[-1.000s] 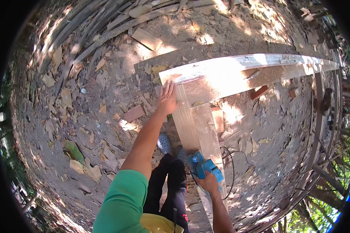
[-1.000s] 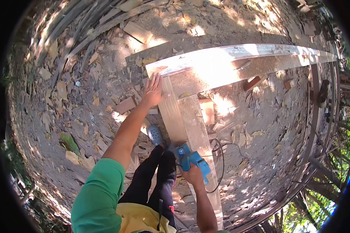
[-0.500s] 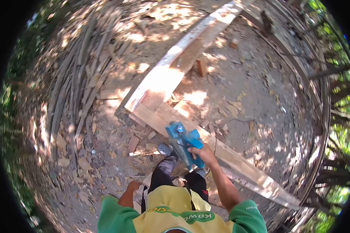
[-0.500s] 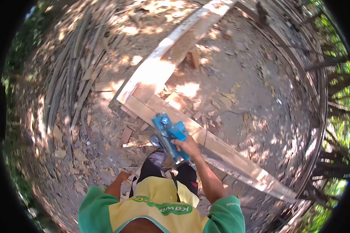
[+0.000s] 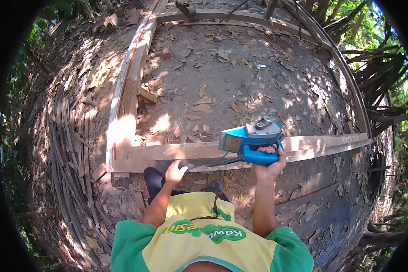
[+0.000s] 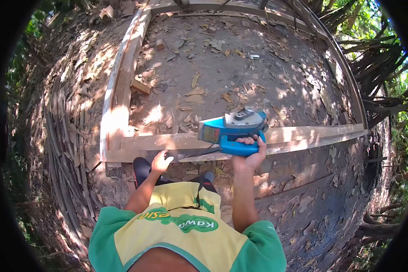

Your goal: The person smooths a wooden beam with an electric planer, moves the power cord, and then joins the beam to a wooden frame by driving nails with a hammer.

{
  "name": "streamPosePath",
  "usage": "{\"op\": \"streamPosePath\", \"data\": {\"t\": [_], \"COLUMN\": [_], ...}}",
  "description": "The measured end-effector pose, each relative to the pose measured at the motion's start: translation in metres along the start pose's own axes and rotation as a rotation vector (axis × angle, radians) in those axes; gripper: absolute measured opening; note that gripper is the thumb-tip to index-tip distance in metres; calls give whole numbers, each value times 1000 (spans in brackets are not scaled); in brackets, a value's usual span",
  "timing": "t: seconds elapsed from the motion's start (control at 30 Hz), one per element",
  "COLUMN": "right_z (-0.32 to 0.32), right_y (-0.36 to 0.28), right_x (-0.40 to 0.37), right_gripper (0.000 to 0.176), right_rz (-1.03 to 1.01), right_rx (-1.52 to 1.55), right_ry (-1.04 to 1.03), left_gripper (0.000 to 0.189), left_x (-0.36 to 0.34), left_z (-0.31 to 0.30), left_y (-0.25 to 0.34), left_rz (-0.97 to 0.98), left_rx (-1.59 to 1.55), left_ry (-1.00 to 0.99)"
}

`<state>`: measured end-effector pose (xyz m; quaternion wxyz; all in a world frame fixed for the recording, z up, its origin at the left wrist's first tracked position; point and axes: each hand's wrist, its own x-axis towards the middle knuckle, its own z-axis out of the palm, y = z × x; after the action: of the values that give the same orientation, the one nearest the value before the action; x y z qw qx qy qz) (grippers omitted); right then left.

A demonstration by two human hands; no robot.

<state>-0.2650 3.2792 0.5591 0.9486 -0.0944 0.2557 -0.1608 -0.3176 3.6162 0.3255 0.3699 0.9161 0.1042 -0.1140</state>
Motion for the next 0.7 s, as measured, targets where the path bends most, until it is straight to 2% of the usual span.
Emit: {"op": "streamPosePath", "data": {"t": [0.03,0.1,0.17,0.23,0.3,0.37,0.47,0.57,0.67,0.7], "right_z": [-6,-15,-31,-53,-64,-69,-65,-54,-35,-28], "right_y": [-27,-73,-108,-137,-152,-152,-137,-113,-86,-78], "right_x": [2,1,-2,1,-2,0,8,37,86,105], "right_gripper": [15,15,16,17,18,19,19,21,26,27], "right_rz": [-87,-238,-353,-446,-526,-580,-594,-594,-614,-632], "right_rx": [41,96,127,164,148,137,178,240,234,189], "right_ry": [-25,56,118,163,310,389,475,535,580,591], "left_gripper": [59,70,82,95,99,97,73,43,28,27], "left_x": [9,27,30,40,52,69,89,161,268,319], "left_z": [14,54,64,87,118,146,147,206,173,164], "left_y": [30,64,125,160,183,200,246,210,200,197], "left_rz": [24,180,184,238,321,594,717,945,829,782], "left_rx": [34,134,117,32,21,-22,9,134,55,186], "left_ry": [-87,-153,-287,-361,-384,-392,-616,-709,-679,-663]}}
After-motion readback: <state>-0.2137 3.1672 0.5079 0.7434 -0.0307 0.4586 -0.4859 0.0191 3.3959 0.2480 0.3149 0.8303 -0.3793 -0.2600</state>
